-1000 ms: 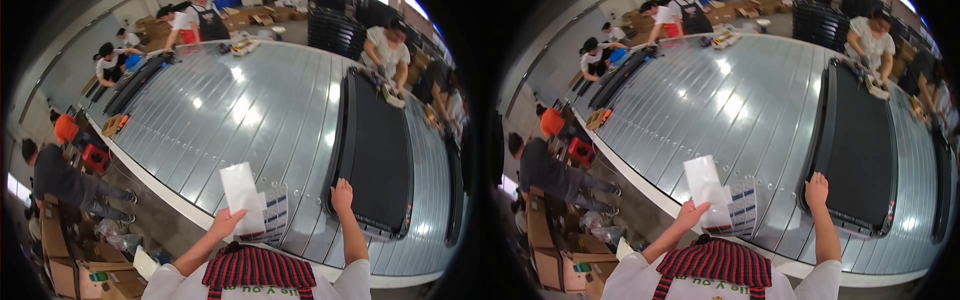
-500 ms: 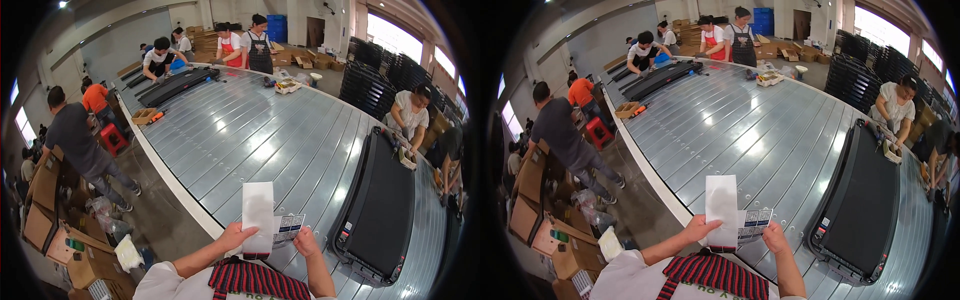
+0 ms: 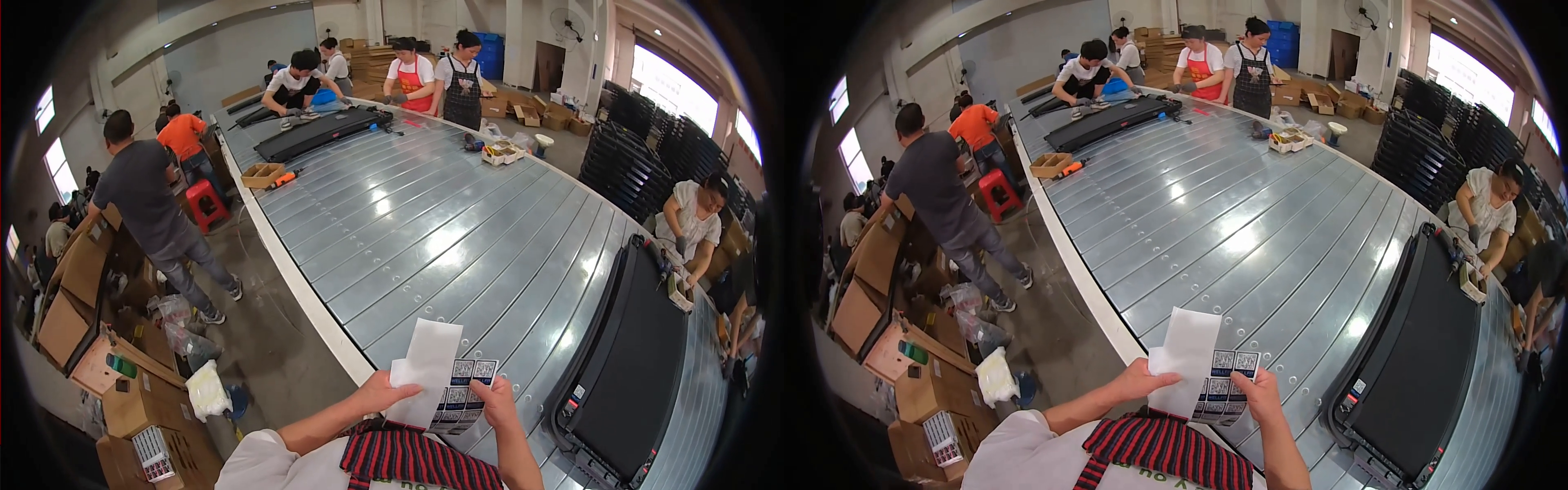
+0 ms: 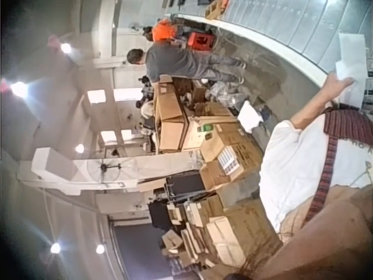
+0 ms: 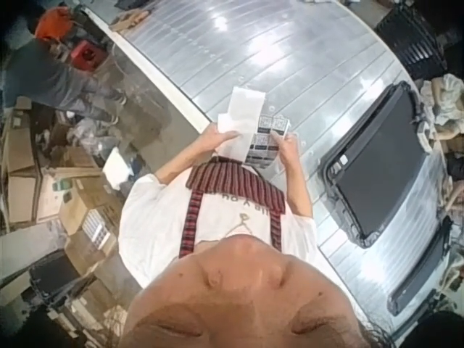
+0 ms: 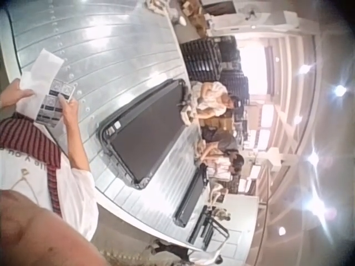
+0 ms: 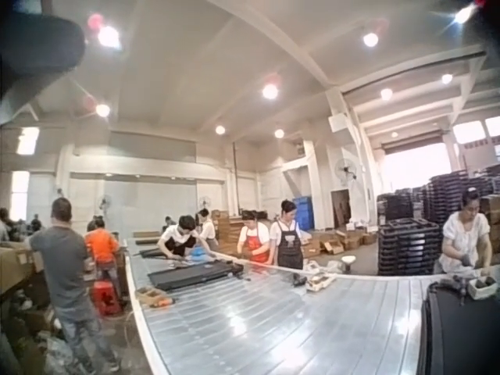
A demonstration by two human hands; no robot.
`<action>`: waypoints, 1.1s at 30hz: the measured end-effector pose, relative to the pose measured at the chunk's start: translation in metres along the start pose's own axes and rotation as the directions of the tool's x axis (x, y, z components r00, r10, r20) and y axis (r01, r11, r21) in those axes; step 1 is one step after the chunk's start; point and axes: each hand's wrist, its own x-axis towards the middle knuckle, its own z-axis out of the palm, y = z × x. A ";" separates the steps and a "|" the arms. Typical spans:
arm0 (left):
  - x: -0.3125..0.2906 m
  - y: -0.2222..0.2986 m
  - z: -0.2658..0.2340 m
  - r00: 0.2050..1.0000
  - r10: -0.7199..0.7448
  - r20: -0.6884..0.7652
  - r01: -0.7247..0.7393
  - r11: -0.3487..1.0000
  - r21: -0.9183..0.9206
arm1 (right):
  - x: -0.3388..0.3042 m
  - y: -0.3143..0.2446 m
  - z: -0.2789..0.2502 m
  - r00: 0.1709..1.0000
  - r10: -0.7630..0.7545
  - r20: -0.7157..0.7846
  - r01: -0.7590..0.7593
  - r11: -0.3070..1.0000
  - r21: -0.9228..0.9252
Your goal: Peel warning and identification labels from a sticker sheet and apply them to the frame of treadmills on an active assembly line.
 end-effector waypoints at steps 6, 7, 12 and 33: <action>0.008 -0.016 0.006 0.986 0.129 0.104 -0.137 0.987 0.079 | -0.006 -0.006 -0.006 0.999 -0.007 -0.037 0.004 0.997 -0.076; 0.012 -0.022 0.006 0.987 0.102 0.124 -0.118 0.985 0.122 | -0.006 -0.004 -0.007 0.996 -0.043 -0.079 0.037 0.996 -0.077; 0.038 -0.026 0.008 0.970 -0.024 -0.241 -0.039 0.966 -0.255 | -0.004 -0.006 -0.006 0.827 -0.422 -0.372 0.340 0.902 -0.266; 0.004 -0.025 -0.024 0.935 -0.281 -0.214 0.125 0.829 -0.546 | -0.015 -0.007 0.082 0.807 -0.532 0.256 0.518 0.430 -0.739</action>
